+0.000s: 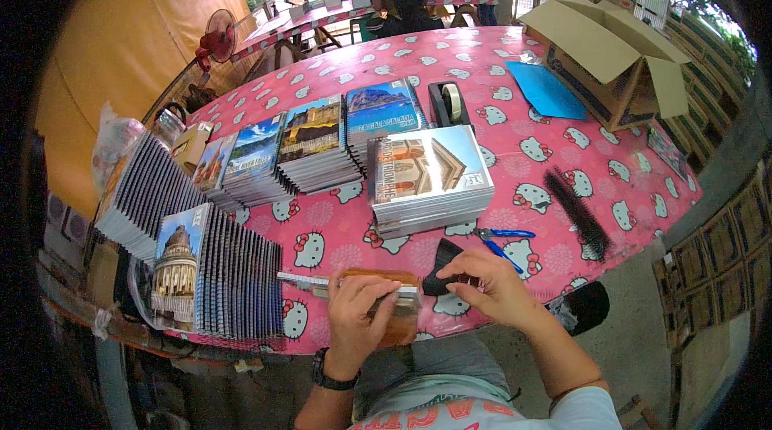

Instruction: The person binds notebooks by manually threading spiral wires through the pre-punched holes in a stack of covers and pages on a table. The person handles several spiral-bound books one by one, ensuring the coil is properly inserted and the stack is organized.

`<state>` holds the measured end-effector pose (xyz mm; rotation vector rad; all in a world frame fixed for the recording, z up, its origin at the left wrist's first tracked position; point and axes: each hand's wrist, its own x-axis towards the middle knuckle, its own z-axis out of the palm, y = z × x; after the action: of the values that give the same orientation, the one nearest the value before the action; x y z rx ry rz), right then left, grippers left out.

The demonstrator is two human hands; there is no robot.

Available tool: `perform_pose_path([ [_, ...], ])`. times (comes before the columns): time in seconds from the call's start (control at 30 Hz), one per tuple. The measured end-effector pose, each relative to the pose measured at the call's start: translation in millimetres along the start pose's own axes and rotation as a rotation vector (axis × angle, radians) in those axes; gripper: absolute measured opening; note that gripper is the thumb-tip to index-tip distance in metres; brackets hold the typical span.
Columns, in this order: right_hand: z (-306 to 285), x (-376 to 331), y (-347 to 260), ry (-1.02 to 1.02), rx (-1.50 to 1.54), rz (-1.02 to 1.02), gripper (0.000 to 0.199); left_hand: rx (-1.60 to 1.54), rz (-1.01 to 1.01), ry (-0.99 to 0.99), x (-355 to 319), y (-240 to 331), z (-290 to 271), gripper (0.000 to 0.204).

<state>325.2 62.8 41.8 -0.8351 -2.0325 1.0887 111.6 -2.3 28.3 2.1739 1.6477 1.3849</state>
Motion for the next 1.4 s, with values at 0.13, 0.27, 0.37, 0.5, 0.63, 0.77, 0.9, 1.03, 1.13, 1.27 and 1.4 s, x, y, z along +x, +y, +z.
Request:
perform_pose_path([
  [0.13, 2, 2, 1, -0.033, 0.033, -0.018, 0.023, -0.002, -0.004, -0.012, 0, -1, 0, 0.018],
  [0.27, 0, 5, 5, -0.126, 0.003, -0.090, 0.021, 0.021, -0.003, -0.001, 0, -1, 3, 0.020],
  [0.37, -4, 7, -5, -0.317, 0.056, 0.179, 0.026, 0.048, -0.004, -0.005, 0, 1, 4, 0.021],
  [0.5, 4, 10, -3, -0.306, 0.179, 0.122, 0.040, 0.032, -0.032, -0.133, 1, 8, 4, 0.019],
  [0.63, -1, 23, 42, -0.275, 0.081, 0.149, 0.056, 0.133, -0.031, -0.208, 1, 8, 4, 0.017],
  [0.77, 4, 28, 93, -0.303, -0.516, -0.062, 0.078, 0.142, 0.041, -0.206, 4, 6, 2, 0.017],
  [0.9, 14, 27, 92, -0.334, -0.657, -0.043, 0.071, 0.154, -0.006, -0.293, 3, 0, 3, 0.019],
  [1.03, 12, 31, 82, -0.226, -0.570, 0.062, 0.064, 0.119, -0.001, -0.170, 8, 4, 4, 0.019],
  [1.13, 5, 36, 74, -0.249, 0.235, 0.205, 0.067, 0.153, 0.007, -0.246, 6, -3, 2, 0.022],
  [1.27, 8, 40, 65, -0.395, 0.513, 0.175, 0.078, 0.131, 0.034, -0.257, 10, -4, 0, 0.024],
  [1.4, 4, 45, 48, -0.464, 0.625, 0.025, 0.080, 0.175, -0.057, -0.142, 7, -4, -13, 0.023],
])
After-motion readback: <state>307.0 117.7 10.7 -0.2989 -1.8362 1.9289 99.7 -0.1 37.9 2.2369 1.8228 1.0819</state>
